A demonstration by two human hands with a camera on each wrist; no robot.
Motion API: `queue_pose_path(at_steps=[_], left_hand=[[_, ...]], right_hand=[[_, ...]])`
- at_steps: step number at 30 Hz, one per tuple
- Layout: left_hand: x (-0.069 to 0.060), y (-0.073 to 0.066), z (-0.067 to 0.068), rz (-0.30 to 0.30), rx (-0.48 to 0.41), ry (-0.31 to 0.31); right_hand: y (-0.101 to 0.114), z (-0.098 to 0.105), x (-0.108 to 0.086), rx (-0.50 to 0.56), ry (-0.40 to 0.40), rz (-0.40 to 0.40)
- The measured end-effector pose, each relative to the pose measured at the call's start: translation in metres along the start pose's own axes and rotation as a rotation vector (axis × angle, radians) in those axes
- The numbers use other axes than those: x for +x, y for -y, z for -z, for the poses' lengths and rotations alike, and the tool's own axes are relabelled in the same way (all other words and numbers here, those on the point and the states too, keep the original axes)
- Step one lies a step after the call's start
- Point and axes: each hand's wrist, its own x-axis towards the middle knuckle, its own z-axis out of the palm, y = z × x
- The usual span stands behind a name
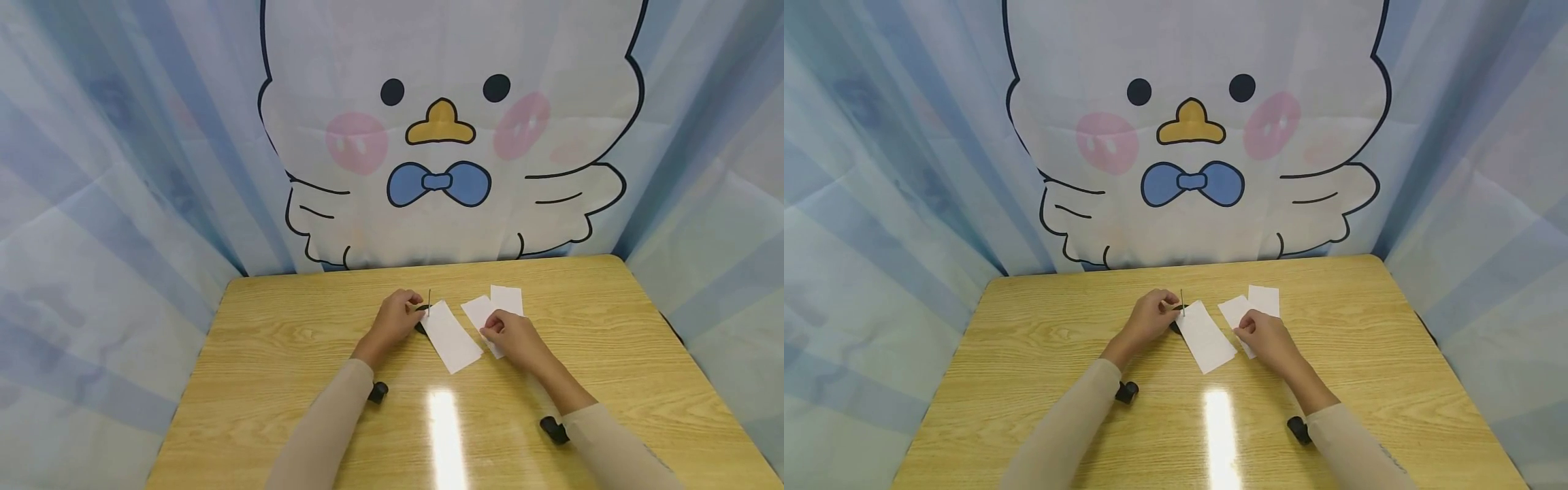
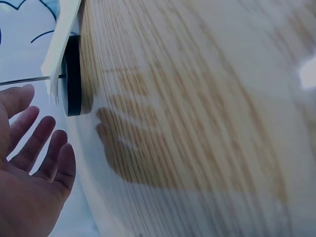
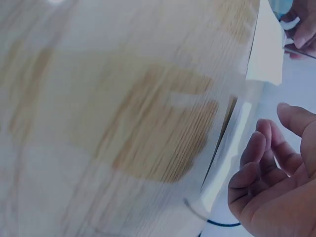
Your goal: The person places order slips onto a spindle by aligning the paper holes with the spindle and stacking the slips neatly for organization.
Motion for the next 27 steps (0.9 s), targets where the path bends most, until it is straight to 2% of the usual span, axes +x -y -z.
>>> queue_pose_path(at_steps=[5, 10, 19, 27], left_hand=[[-0.006, 0.003, 0.007, -0.034, 0.022, 0.057], [-0.009, 0.006, 0.009, -0.075, 0.084, 0.096], [-0.008, 0.007, 0.006, -0.128, 0.181, 0.106], [-0.005, 0.010, 0.004, -0.131, 0.227, 0.097]], right_hand=[[-0.010, 0.011, 0.000, 0.006, -0.036, -0.012], [-0.022, 0.022, 0.002, 0.012, -0.074, -0.023], [-0.045, 0.033, 0.005, 0.008, -0.091, -0.129], [-0.058, 0.031, 0.010, -0.022, -0.101, -0.156]])
